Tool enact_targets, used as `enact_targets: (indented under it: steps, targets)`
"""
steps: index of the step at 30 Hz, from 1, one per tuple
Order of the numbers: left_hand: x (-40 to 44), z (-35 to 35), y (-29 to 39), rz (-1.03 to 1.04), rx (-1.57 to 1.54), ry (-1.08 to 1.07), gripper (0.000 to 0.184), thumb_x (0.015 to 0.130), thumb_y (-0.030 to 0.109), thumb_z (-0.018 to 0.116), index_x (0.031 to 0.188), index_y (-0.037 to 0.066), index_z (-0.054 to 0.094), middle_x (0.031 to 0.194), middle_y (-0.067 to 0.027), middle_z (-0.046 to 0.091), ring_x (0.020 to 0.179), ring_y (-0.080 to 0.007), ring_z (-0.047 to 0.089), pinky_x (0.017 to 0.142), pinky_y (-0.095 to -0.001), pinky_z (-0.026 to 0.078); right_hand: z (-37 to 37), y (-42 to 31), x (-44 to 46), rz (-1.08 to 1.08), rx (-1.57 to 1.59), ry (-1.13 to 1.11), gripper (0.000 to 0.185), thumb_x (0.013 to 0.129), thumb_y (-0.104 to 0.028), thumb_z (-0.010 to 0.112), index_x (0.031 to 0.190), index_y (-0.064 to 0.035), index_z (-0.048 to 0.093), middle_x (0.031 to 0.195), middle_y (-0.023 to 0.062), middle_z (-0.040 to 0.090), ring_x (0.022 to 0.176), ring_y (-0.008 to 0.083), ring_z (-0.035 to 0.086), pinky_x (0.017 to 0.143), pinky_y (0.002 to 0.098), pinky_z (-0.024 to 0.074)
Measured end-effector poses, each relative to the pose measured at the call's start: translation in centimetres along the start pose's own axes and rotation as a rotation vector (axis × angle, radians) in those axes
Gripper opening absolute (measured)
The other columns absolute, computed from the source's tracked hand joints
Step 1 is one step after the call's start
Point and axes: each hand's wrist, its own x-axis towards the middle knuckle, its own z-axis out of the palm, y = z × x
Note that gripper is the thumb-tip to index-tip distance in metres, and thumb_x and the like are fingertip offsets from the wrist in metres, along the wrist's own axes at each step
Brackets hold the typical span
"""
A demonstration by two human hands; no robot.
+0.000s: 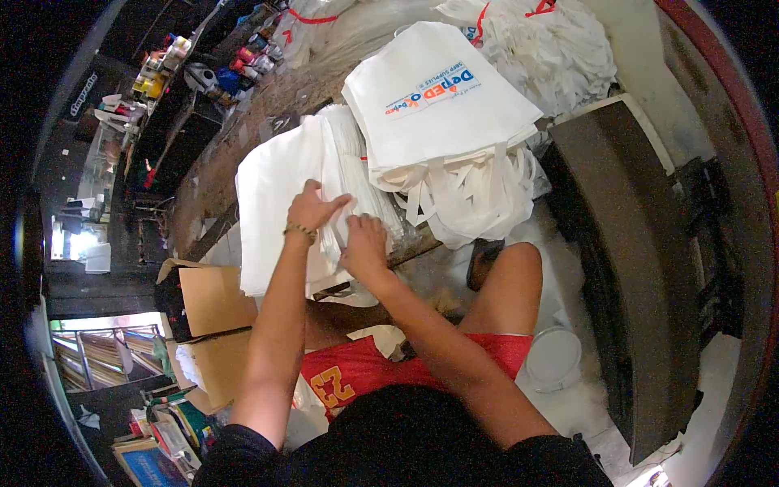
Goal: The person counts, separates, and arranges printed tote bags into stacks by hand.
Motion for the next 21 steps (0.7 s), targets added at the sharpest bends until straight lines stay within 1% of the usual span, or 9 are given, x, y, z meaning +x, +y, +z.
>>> enact_targets:
  steps: [1, 4, 5, 8, 9, 11, 13, 16, 21]
  targets:
    - [-0.1, 0.3, 0.9, -0.03, -0.003, -0.001, 0.07, 0.069, 0.037, 0.073, 0.129, 0.007, 0.052, 0.115, -0.026, 0.065, 0.108, -0.0409, 0.063, 0.093, -0.0446, 0.051, -0.1, -0.3, 0.1, -0.044, 0.012, -0.026, 0.058, 0.067, -0.008, 0.075, 0.12, 0.0023, 0.054, 0.115, 0.0219, 0.058, 0.11, 0.0392, 0.052, 0.095, 0.0436, 0.0431]
    - [2.3, 1.2, -2.0, 0.038, -0.065, -0.074, 0.07, 0.066, 0.031, 0.073, 0.127, 0.004, 0.052, 0.117, -0.0264, 0.064, 0.107, -0.0413, 0.063, 0.093, -0.0444, 0.051, 0.6, 0.5, 0.3, -0.201, 0.593, -0.053, 0.06, 0.073, -0.009, 0.073, 0.129, 0.0023, 0.052, 0.115, 0.0208, 0.06, 0.111, 0.0359, 0.056, 0.096, 0.0415, 0.0462]
    - [3.1, 1.3, -3.6, 0.055, -0.158, -0.065, 0.072, 0.064, 0.022, 0.074, 0.128, 0.002, 0.05, 0.116, -0.0237, 0.065, 0.105, -0.0375, 0.065, 0.093, -0.0423, 0.051, -0.6, 0.5, 0.1, 0.001, 0.934, -0.284, 0.052, 0.08, -0.012, 0.072, 0.126, 0.0033, 0.054, 0.12, 0.0208, 0.06, 0.113, 0.0352, 0.057, 0.095, 0.0394, 0.0471]
    - [3.7, 1.0, -9.3, 0.174, -0.603, -0.04, 0.067, 0.066, 0.008, 0.071, 0.129, 0.0, 0.047, 0.113, -0.0199, 0.065, 0.1, -0.0319, 0.066, 0.089, -0.04, 0.053, 0.2, 1.1, 0.7, -0.045, 0.593, -0.021, 0.048, 0.086, -0.028, 0.07, 0.123, 0.0022, 0.058, 0.117, 0.0234, 0.06, 0.112, 0.0362, 0.055, 0.099, 0.0436, 0.0416]
    - [2.7, 0.5, -9.5, 0.134, -0.746, -0.063, 0.066, 0.067, 0.003, 0.07, 0.129, 0.0, 0.047, 0.112, -0.0189, 0.065, 0.099, -0.0301, 0.065, 0.088, -0.0389, 0.054, 0.4, 1.0, 1.3, 0.064, 0.626, -0.023, 0.051, 0.089, -0.035, 0.066, 0.12, 0.005, 0.059, 0.123, 0.0265, 0.055, 0.116, 0.0389, 0.05, 0.101, 0.0443, 0.0401]
    - [0.0, -1.6, -9.6, 0.047, -1.033, -0.107, 0.065, 0.069, -0.006, 0.066, 0.13, 0.0, 0.045, 0.111, -0.0169, 0.064, 0.098, -0.0266, 0.065, 0.085, -0.0367, 0.055, 1.6, 0.7, 2.5, 0.047, 0.314, 0.06, 0.051, 0.09, -0.035, 0.064, 0.117, 0.0071, 0.059, 0.124, 0.0275, 0.054, 0.118, 0.0409, 0.047, 0.101, 0.0452, 0.0395]
    - [-1.1, -2.1, -9.5, -0.003, -1.066, -0.115, 0.063, 0.071, -0.01, 0.064, 0.13, -0.001, 0.043, 0.111, -0.017, 0.063, 0.096, -0.0263, 0.065, 0.083, -0.0364, 0.057, 2.5, 0.5, 3.3, -0.007, 0.055, 0.085, 0.048, 0.088, -0.031, 0.066, 0.113, 0.0094, 0.058, 0.124, 0.028, 0.053, 0.12, 0.0424, 0.044, 0.102, 0.0474, 0.0386]
    - [-1.2, -1.5, -10.1, 0.004, -1.097, -0.109, 0.062, 0.073, -0.011, 0.063, 0.13, -0.001, 0.042, 0.111, -0.017, 0.063, 0.095, -0.0261, 0.066, 0.08, -0.0369, 0.058, 1.3, -1.0, 5.2, 0.109, -0.016, -0.116, 0.046, 0.083, -0.026, 0.072, 0.112, 0.0065, 0.056, 0.123, 0.0281, 0.055, 0.117, 0.0411, 0.049, 0.101, 0.048, 0.0409]
    - [-2.3, -1.3, -10.0, 0.0, -1.158, -0.088, 0.063, 0.073, -0.011, 0.063, 0.131, 0.0, 0.041, 0.112, -0.016, 0.062, 0.094, -0.0264, 0.065, 0.08, -0.0377, 0.058, 1.3, -1.1, 9.5, 0.406, 0.141, -0.19, 0.053, 0.075, -0.024, 0.076, 0.113, 0.0051, 0.055, 0.116, 0.0238, 0.062, 0.119, 0.0415, 0.052, 0.1, 0.0456, 0.0448]
